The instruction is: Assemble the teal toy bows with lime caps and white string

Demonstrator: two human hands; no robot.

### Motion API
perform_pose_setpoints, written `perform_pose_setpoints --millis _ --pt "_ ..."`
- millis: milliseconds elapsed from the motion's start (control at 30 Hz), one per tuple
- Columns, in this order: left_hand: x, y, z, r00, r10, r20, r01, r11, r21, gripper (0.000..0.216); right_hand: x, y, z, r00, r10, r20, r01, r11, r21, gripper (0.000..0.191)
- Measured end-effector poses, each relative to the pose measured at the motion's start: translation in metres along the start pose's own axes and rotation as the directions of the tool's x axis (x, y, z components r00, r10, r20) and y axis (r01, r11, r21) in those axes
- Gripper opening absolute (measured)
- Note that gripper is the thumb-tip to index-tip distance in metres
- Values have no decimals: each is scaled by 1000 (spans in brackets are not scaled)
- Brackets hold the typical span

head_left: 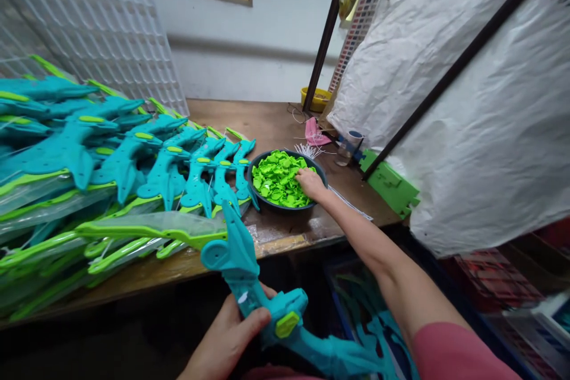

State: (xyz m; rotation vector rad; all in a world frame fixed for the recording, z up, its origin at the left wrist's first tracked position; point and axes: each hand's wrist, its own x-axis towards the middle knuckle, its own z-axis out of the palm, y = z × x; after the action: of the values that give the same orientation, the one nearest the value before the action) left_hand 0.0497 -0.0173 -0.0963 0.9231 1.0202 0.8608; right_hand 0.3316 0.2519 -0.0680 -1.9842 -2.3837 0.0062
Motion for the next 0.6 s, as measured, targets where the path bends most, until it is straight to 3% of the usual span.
perform_pose_setpoints --millis 167,333,500,600 --pt "22 19 -4 999 13 42 1 945 -327 53 3 0 6 1000 13 7 -13 996 -89 35" --pt "21 29 -3 983 106 150 -41 924 -379 40 -11 -5 -3 992 41 -119 -47 998 -49 25" --pt "15 27 -13 888 256 381 -113 927 -358 27 -32 -14 -14 970 102 -218 -72 987 143 19" --pt "16 18 -22 782 428 454 -273 889 -367 26 -74 -28 -18 969 121 -214 -50 949 311 16"
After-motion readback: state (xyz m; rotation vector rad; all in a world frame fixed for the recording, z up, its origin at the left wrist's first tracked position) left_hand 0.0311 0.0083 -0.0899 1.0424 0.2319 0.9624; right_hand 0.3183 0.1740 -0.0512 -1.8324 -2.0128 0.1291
